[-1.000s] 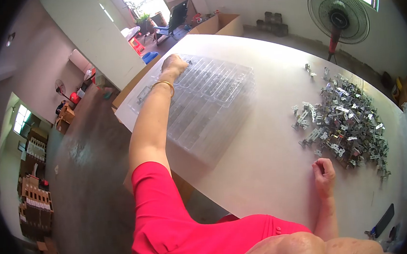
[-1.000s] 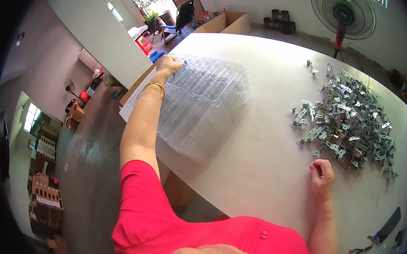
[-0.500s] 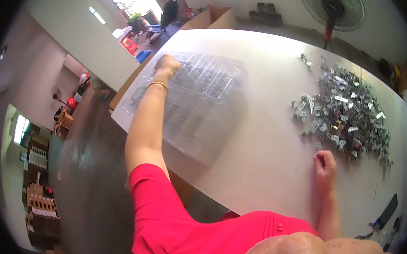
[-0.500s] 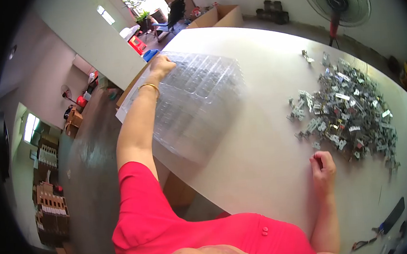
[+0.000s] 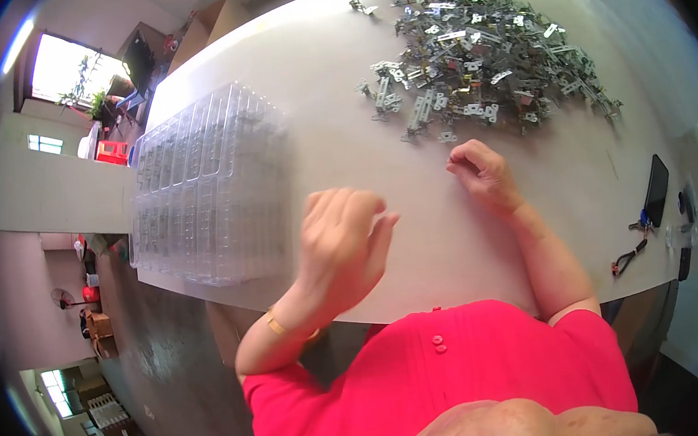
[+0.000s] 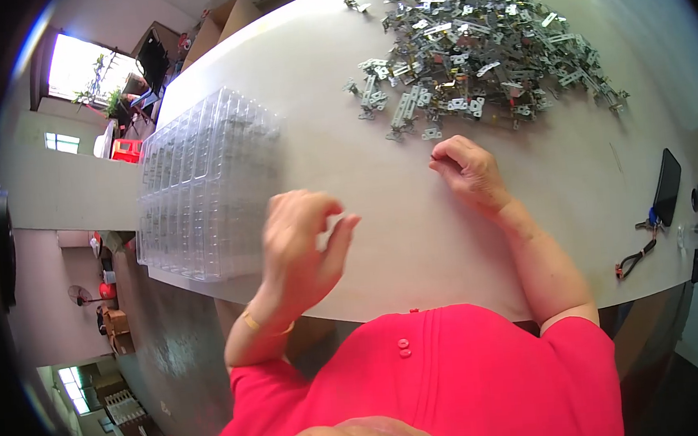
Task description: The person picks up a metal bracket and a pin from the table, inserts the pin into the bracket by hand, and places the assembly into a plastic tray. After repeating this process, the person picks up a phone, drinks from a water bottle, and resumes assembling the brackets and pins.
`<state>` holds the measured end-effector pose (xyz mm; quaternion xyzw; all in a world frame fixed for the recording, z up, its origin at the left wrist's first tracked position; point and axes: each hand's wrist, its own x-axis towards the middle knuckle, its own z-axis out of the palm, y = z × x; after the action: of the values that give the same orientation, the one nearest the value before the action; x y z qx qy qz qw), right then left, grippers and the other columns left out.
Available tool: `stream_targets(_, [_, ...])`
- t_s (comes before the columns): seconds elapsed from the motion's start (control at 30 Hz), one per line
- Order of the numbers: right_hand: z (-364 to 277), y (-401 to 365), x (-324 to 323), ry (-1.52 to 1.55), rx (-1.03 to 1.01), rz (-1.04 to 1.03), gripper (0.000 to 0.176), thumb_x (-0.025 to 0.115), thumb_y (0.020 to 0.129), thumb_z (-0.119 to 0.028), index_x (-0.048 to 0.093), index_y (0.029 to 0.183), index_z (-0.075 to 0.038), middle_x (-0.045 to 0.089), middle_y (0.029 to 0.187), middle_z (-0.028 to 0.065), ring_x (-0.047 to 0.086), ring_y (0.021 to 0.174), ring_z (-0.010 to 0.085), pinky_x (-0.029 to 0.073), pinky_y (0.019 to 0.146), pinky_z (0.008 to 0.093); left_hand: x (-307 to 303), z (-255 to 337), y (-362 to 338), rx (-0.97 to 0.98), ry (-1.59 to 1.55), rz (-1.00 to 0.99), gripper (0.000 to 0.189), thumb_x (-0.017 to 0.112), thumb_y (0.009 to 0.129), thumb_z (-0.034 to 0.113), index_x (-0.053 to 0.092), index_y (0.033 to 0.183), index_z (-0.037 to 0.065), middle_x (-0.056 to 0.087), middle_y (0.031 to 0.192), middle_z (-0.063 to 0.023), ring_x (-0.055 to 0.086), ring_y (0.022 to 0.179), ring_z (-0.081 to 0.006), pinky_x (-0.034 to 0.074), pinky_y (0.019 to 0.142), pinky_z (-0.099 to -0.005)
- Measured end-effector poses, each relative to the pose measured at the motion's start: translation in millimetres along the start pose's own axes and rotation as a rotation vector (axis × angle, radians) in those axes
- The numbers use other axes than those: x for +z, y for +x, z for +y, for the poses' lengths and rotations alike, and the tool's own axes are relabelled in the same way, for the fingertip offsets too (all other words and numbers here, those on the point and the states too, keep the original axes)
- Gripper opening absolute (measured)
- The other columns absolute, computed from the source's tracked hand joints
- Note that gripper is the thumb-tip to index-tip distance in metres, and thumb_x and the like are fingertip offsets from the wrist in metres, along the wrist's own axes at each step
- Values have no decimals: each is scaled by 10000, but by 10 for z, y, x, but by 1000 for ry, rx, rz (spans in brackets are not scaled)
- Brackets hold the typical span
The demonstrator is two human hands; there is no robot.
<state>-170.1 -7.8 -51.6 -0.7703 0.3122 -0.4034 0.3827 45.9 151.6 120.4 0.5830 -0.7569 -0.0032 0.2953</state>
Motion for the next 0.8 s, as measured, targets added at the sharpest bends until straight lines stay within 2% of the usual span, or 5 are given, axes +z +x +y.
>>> stream_targets(0.13, [54, -26, -14, 43, 20, -4, 157, 778, 865, -27, 658, 963, -46, 669, 918, 62, 667, 807, 206, 546, 727, 318, 756, -547, 299, -254, -83, 31, 148, 753, 842, 77, 618, 870, 22, 646, 805, -155, 625, 738, -329, 467, 729, -440])
stream_targets(0.2, [54, -26, -21, 48, 21, -4, 154, 779, 867, -38, 659, 962, -49, 673, 920, 64, 670, 809, 210, 549, 726, 319, 984, -889, 486, -498, -211, 57, 135, 743, 868, 91, 635, 869, 10, 634, 694, -83, 619, 671, -226, 497, 673, -397])
stream_targets(0.37, [52, -7, -45, 31, 10, -20, 149, 779, 868, -56, 659, 956, -55, 676, 918, 71, 677, 809, 224, 550, 718, 323, 1516, -1649, 891, -517, -47, 107, 198, 723, 889, 204, 682, 887, 10, 699, 746, -112, 668, 702, -228, 527, 685, -393])
stream_targets(0.63, [12, 12, -60, 39, 15, -25, 145, 774, 864, -47, 654, 945, -54, 669, 901, 75, 675, 792, 229, 544, 700, 334, 1703, -1800, 1268, -566, 72, -6, 300, 703, 878, 317, 704, 901, 18, 689, 971, -183, 664, 957, -340, 515, 877, -431])
stream_targets(0.8, [-17, 28, -74, -1, 8, -29, 147, 772, 860, -39, 654, 946, -52, 670, 901, 78, 676, 793, 239, 543, 703, 337, 1723, -1786, 1348, -555, 149, -58, 351, 696, 872, 370, 710, 900, 20, 694, 989, -201, 668, 971, -359, 516, 897, -441])
